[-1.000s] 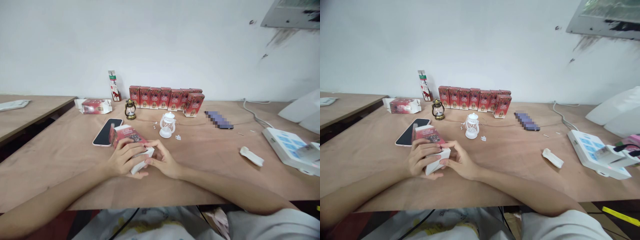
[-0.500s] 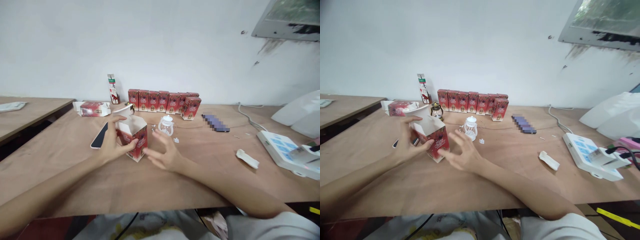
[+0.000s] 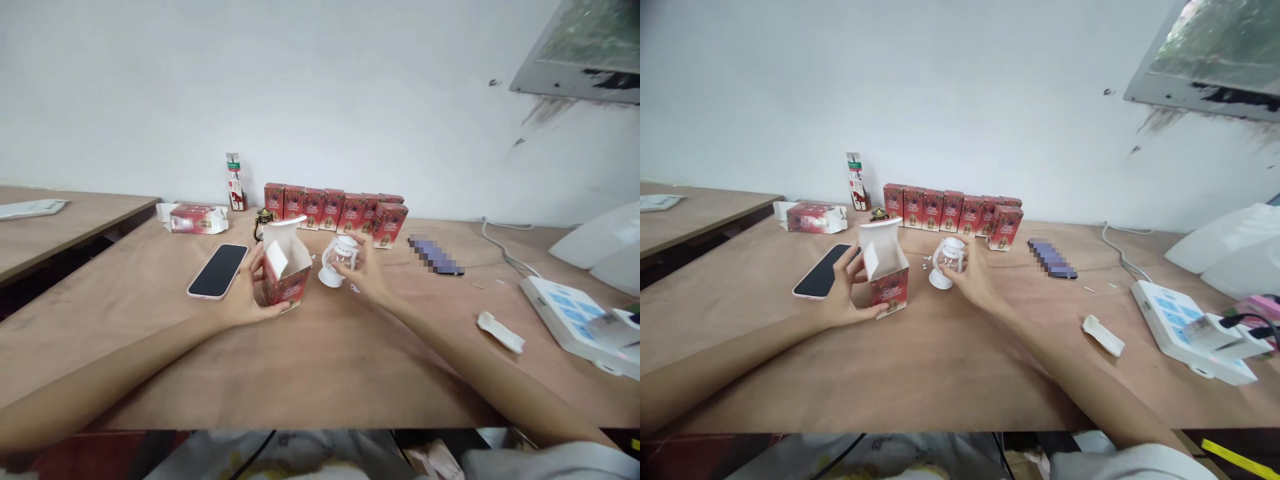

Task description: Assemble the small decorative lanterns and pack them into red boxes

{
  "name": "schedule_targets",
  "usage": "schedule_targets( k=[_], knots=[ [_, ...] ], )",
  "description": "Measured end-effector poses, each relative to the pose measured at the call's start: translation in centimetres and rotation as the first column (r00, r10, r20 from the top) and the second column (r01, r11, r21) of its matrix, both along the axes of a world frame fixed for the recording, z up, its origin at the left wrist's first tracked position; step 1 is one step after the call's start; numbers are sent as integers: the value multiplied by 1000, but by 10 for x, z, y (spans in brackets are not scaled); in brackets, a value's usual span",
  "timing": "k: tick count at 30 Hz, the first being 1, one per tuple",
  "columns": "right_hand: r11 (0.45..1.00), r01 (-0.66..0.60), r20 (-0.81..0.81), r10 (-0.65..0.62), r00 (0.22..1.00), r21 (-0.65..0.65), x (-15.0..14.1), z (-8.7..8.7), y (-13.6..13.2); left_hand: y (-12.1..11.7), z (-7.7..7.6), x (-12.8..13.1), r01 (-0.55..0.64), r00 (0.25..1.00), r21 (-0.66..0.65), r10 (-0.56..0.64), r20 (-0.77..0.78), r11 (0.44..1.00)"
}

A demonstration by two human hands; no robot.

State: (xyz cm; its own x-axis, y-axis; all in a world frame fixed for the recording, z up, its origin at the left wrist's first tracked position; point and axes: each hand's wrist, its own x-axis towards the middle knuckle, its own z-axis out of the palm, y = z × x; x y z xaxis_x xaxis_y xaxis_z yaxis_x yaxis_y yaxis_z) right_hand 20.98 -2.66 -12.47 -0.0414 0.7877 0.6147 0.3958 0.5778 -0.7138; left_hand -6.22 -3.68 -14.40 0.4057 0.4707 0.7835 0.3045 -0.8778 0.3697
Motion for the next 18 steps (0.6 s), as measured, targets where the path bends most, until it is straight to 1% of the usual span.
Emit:
schedule_targets(
  k=[2,3,4,5,6,7,9,10,12,13,15,16,18],
  knots=[
    [998,-26,-144,34,989,58,-1,20,-7,-5,17,4,19,999,-76,-22,-45,997],
    [993,-32,-211,56,976,115,-2,32,-12,-8,27,6,14,997,-102,-22,-78,995],
    [984,-46,-273,93,957,173,-2,45,-17,-11,38,8,-25,993,-125,10,-115,992],
    [978,-77,-325,138,936,195,-3,58,-23,-14,48,9,-65,988,-145,44,-147,987],
    [974,-121,-357,185,915,193,-3,70,-29,-16,57,11,-80,980,-159,49,-193,984],
    [970,-164,-351,218,911,178,-5,79,-36,-18,66,13,-91,969,-167,49,-243,982],
    [978,-187,-295,207,933,95,-10,91,-47,-21,78,18,-102,954,-156,52,-295,983],
    [983,-179,-260,184,948,44,-14,92,-52,-22,82,20,-106,946,-143,55,-319,984],
    [987,-159,-229,146,962,-40,-25,89,-57,-23,86,25,-111,929,-121,60,-366,986],
    [986,-157,-243,138,960,-60,-30,86,-58,-23,87,28,-112,919,-114,59,-390,987],
    [987,-147,-324,119,938,-61,-42,79,-56,-23,85,32,-108,913,-122,50,-405,987],
    [989,-135,-375,102,921,-62,-46,77,-54,-23,83,34,-103,923,-144,41,-382,984],
    [991,-115,-458,69,886,-72,-52,75,-51,-21,75,36,-77,974,-209,29,-226,975]
  ],
)
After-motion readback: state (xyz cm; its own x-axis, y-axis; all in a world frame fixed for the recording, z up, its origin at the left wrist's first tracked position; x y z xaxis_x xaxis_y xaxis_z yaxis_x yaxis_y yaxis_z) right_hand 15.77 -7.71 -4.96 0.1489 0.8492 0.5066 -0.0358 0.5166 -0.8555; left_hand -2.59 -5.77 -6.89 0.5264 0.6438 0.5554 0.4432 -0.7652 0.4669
